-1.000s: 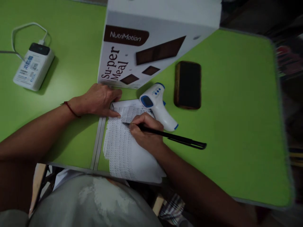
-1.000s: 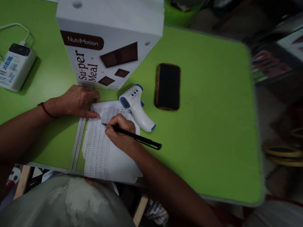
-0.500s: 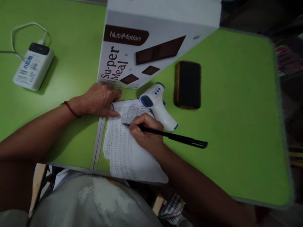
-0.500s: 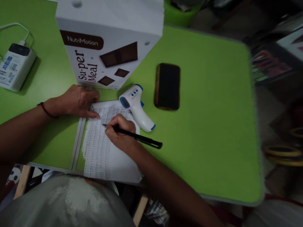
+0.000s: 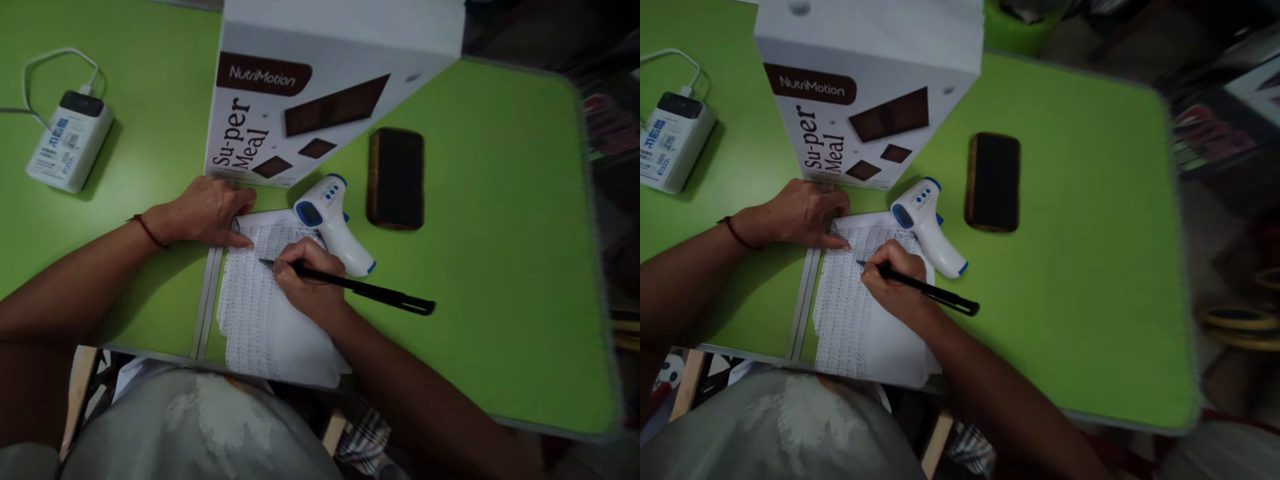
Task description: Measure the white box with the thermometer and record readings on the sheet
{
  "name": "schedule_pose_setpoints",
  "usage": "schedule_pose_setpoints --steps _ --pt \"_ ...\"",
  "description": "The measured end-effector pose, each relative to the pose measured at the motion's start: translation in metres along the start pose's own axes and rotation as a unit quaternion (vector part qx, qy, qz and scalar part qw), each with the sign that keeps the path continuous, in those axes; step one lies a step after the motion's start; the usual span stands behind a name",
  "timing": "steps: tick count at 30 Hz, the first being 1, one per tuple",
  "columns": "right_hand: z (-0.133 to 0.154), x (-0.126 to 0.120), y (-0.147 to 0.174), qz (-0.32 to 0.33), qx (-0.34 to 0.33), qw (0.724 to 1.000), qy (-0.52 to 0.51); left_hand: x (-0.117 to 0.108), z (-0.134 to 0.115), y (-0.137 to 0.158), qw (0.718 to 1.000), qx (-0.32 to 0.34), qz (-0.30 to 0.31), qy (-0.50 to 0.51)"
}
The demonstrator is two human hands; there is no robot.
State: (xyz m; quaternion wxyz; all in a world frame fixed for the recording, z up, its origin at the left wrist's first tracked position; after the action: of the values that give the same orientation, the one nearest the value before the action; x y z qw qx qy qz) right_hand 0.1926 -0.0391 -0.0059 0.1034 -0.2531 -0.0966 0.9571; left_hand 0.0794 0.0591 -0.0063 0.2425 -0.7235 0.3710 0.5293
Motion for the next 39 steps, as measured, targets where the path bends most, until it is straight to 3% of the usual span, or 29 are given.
schedule_pose_setpoints --steps 7,10,15,19,22,26,31,34,36,38,39 --pt "0.002 0.001 0.001 0.008 -0.032 0.999 0.025 0.001 0.001 0.0 1.0 0.008 -0.009 0.006" --pt "0.017 -0.005 0.0 0.006 -0.116 0.99 0.083 0.0 0.0 0.0 1.0 0.006 -0.009 -0.006" --pt "0.049 -0.002 0.004 0.078 -0.314 0.93 0.172 -0.001 0.0 0.002 1.0 0.006 -0.012 -0.024" --pt "0.053 0.012 0.011 0.135 -0.39 0.868 0.277 -0.005 0.004 0.005 0.999 0.018 -0.044 -0.015" --pt "0.056 0.015 0.014 0.133 -0.417 0.849 0.297 -0.009 0.005 0.006 0.998 0.026 -0.065 -0.007" --pt "0.059 -0.005 0.004 0.059 -0.394 0.878 0.265 -0.022 0.003 0.011 0.992 0.04 -0.114 0.02" --pt "0.03 -0.036 -0.019 -0.032 -0.266 0.92 0.287 -0.058 -0.006 0.033 0.954 0.099 -0.278 0.051" --pt "-0.003 -0.038 -0.028 -0.016 -0.156 0.921 0.358 -0.081 0.013 0.049 0.912 0.027 -0.403 0.069" --pt "-0.021 -0.037 -0.03 0.007 -0.098 0.917 0.386 -0.093 0.037 0.062 0.86 -0.057 -0.495 0.111" --pt "-0.034 -0.037 -0.032 0.025 -0.05 0.919 0.391 -0.092 0.062 0.058 0.832 -0.102 -0.506 0.205" --pt "-0.039 -0.037 -0.033 0.036 -0.031 0.921 0.386 -0.085 0.073 0.047 0.834 -0.109 -0.464 0.28"
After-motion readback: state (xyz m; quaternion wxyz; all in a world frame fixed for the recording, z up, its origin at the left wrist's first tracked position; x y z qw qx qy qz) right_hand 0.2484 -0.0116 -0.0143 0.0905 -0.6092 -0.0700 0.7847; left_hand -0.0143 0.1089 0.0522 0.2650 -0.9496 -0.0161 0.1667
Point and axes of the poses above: each hand's wrist, its own y-axis away from the middle knuckle, its own x-axis out of the palm, z = x × y, the point moved 10 cm from there along -y, towards the middle knuckle, and after that the axes turned 5 degrees about -x, right-handed, at the moved point
